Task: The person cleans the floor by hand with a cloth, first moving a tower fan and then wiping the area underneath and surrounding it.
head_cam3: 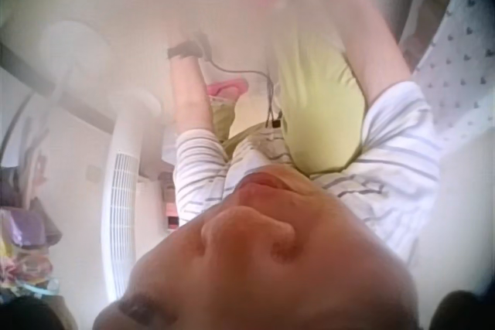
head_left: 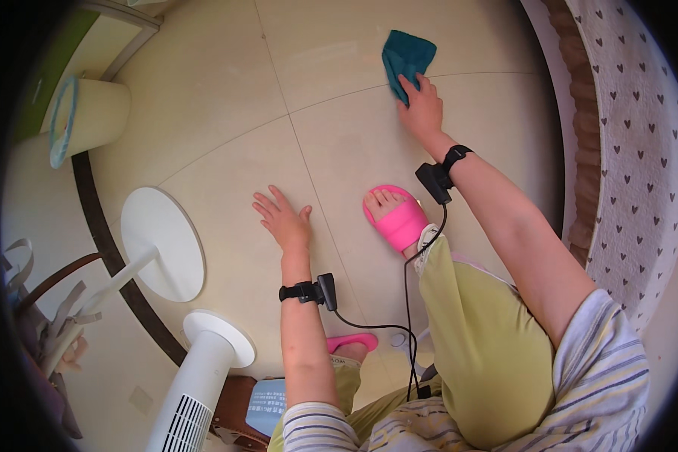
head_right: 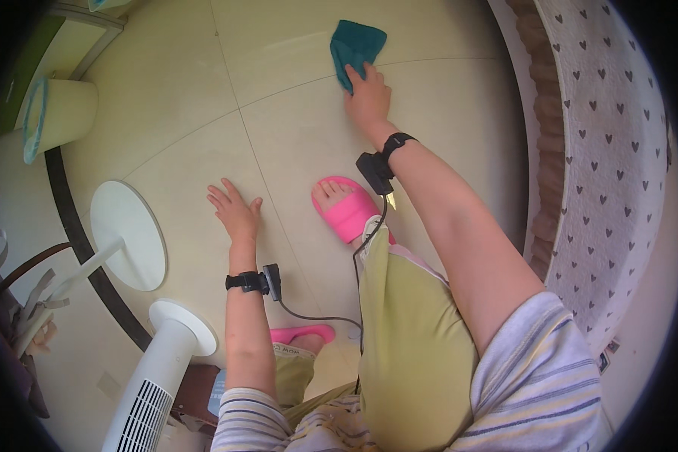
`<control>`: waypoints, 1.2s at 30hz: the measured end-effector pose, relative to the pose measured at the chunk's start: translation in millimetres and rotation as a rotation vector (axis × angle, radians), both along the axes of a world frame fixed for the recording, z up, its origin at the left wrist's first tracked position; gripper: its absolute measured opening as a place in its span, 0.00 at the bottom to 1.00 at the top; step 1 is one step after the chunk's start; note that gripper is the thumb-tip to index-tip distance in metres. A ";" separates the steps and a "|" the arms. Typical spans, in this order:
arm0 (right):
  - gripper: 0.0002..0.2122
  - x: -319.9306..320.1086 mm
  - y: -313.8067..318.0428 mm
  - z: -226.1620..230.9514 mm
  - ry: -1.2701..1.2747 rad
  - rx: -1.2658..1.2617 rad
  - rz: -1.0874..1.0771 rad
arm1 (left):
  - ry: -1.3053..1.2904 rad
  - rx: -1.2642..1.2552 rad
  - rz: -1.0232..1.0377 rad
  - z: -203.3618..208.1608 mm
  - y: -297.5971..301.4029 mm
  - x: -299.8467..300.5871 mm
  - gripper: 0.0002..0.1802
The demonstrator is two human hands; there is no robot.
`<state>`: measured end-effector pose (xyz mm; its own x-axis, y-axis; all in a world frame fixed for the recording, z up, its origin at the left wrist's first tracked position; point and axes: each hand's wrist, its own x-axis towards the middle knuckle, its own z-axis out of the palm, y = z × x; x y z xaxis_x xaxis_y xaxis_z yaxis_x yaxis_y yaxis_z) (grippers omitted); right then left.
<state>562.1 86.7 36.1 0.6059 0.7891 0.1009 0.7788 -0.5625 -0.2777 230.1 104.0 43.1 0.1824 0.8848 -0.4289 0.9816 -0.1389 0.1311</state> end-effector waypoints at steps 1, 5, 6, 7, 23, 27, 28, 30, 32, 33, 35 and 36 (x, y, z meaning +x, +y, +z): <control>0.25 -3.6 2.1 -1.0 0.057 0.026 0.053 | 0.004 -0.004 0.001 -2.9 0.6 0.5 0.53; 0.26 -37.1 12.1 0.4 0.192 0.072 0.357 | 0.024 -0.026 0.010 -8.1 4.2 7.3 0.54; 0.27 -54.5 15.6 6.4 0.225 -0.034 0.435 | 0.041 -0.035 0.020 -7.2 2.2 3.9 0.54; 0.26 -67.2 17.2 10.1 0.234 -0.069 0.533 | 0.035 -0.036 0.016 -5.5 1.3 1.3 0.55; 0.20 -22.2 148.2 117.8 0.728 0.170 0.419 | -0.495 -0.241 0.181 26.9 23.5 13.2 0.40; 0.18 -32.0 181.0 182.4 0.775 0.114 0.574 | -0.712 -0.271 0.375 66.4 8.4 33.4 0.35; 0.19 -17.6 196.9 188.1 0.726 0.110 0.585 | -0.789 -0.300 0.418 65.8 6.5 44.7 0.34; 0.21 28.4 234.5 212.9 0.584 0.102 0.602 | -0.981 -0.369 0.482 63.6 13.5 87.1 0.32; 0.18 -14.9 233.7 253.2 0.622 0.029 0.616 | -0.899 -0.363 0.503 65.3 18.5 55.8 0.30; 0.16 -38.5 227.1 278.2 0.642 -0.008 0.621 | -0.854 -0.362 0.514 67.6 16.7 35.7 0.29; 0.17 -53.2 221.5 308.6 0.659 -0.013 0.620 | -0.948 -0.435 0.637 85.8 16.2 43.8 0.26; 0.16 -55.2 226.6 317.9 0.638 -0.016 0.654 | -1.002 -0.478 0.686 94.8 18.3 51.5 0.25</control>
